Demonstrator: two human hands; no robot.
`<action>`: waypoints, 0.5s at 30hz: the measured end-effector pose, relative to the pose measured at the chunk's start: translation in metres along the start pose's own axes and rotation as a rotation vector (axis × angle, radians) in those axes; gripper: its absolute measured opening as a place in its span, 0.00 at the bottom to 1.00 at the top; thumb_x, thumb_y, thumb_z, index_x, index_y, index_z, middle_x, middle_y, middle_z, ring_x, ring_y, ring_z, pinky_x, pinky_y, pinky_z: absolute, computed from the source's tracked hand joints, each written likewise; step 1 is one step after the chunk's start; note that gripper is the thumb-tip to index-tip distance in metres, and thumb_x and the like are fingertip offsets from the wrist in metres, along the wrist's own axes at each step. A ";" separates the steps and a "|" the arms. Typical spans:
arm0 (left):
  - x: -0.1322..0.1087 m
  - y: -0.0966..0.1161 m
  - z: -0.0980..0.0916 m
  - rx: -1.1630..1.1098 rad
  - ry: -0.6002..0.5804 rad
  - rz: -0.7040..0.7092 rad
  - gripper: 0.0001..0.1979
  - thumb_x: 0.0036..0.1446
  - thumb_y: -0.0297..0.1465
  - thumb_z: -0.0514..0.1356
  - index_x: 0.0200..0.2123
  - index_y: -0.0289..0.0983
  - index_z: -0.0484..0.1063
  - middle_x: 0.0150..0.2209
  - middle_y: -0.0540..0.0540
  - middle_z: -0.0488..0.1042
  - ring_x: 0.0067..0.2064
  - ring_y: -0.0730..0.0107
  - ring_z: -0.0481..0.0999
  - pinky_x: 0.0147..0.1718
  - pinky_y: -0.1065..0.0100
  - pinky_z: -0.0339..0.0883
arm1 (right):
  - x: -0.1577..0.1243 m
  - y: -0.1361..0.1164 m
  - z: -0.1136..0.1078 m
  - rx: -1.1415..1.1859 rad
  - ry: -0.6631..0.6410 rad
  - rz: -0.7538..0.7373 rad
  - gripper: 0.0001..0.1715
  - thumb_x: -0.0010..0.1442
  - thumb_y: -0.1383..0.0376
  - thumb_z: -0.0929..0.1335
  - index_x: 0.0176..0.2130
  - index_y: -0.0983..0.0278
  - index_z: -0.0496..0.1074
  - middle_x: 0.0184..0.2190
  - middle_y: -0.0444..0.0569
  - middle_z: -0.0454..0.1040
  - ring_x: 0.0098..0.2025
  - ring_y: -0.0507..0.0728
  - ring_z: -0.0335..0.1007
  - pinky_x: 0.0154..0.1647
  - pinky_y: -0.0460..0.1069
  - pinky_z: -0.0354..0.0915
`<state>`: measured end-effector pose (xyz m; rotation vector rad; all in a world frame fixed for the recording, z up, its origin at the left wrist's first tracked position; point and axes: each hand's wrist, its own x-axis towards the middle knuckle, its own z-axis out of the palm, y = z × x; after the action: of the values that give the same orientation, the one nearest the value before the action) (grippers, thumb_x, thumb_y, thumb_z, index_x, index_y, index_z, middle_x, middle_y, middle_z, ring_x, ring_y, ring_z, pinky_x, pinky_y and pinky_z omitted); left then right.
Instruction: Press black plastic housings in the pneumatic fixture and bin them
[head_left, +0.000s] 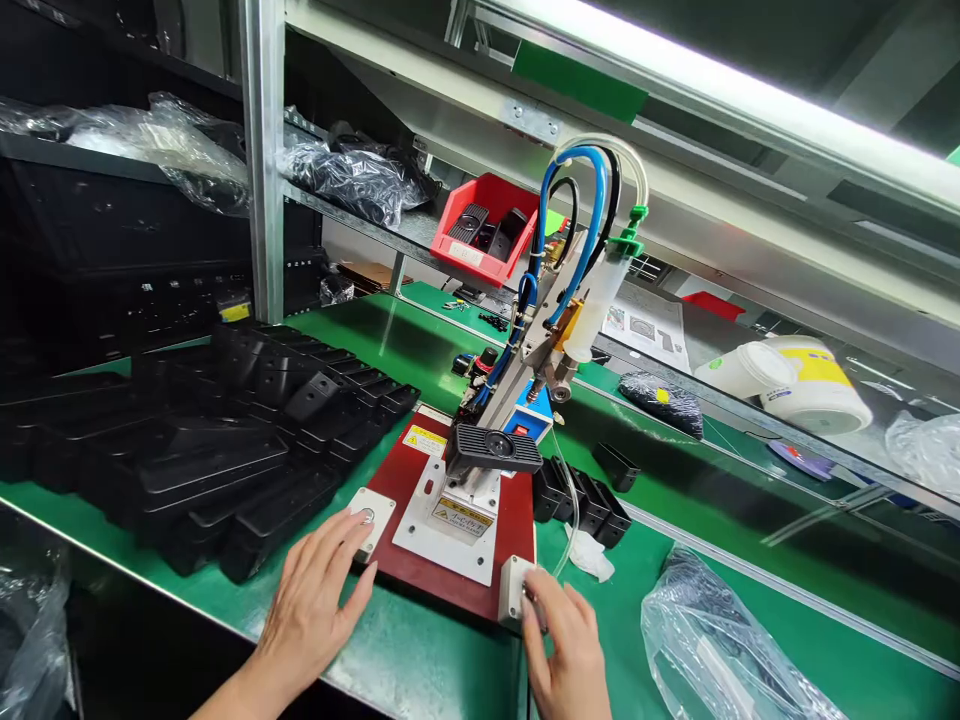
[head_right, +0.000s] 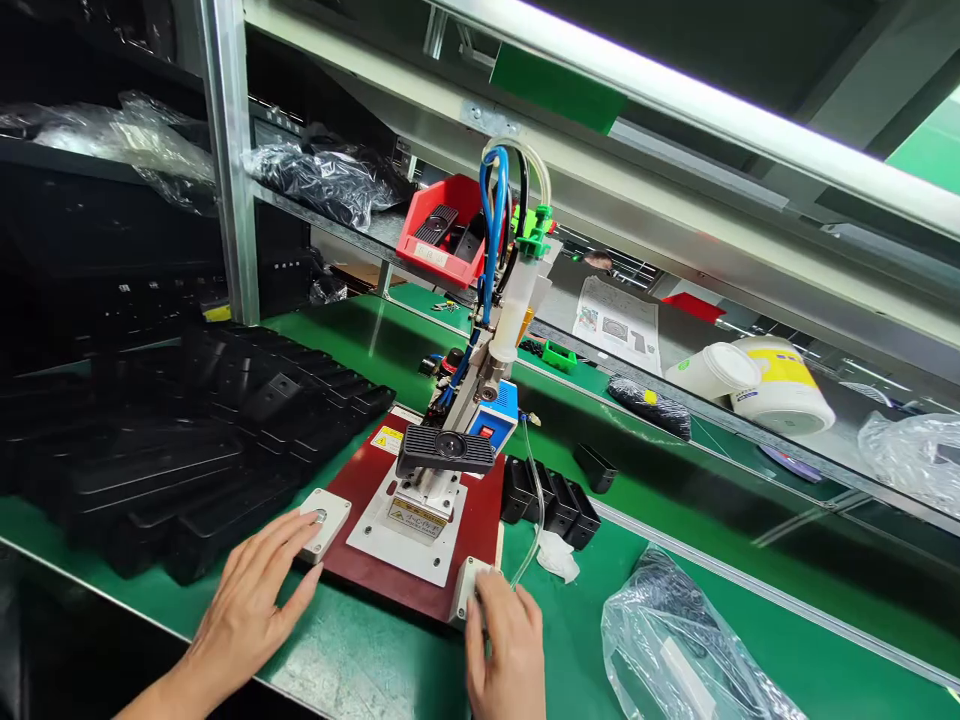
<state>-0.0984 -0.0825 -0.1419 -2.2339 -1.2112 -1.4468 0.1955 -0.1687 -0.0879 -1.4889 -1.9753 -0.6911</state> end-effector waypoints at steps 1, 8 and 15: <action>0.002 -0.003 0.003 0.025 -0.037 0.012 0.19 0.60 0.28 0.57 0.55 0.33 0.65 0.53 0.37 0.71 0.55 0.54 0.69 0.50 0.58 0.64 | -0.015 0.000 0.003 -0.012 -0.024 -0.023 0.16 0.67 0.64 0.62 0.52 0.65 0.68 0.49 0.54 0.75 0.48 0.60 0.74 0.43 0.53 0.69; 0.003 -0.004 0.013 0.101 -0.049 0.027 0.19 0.58 0.31 0.58 0.52 0.34 0.66 0.49 0.38 0.74 0.53 0.54 0.71 0.50 0.57 0.61 | -0.026 -0.009 0.001 -0.047 -0.042 0.042 0.17 0.67 0.63 0.61 0.53 0.67 0.66 0.44 0.56 0.77 0.46 0.61 0.74 0.40 0.53 0.70; 0.012 -0.009 0.015 0.198 -0.065 0.144 0.16 0.56 0.33 0.58 0.47 0.35 0.70 0.43 0.42 0.77 0.46 0.59 0.75 0.55 0.55 0.54 | 0.001 -0.010 -0.002 -0.072 -0.152 0.013 0.12 0.65 0.64 0.61 0.47 0.64 0.66 0.37 0.52 0.77 0.47 0.63 0.73 0.44 0.56 0.68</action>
<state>-0.0931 -0.0613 -0.1413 -2.1976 -1.1320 -1.1574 0.1859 -0.1718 -0.0859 -1.6389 -2.0710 -0.6678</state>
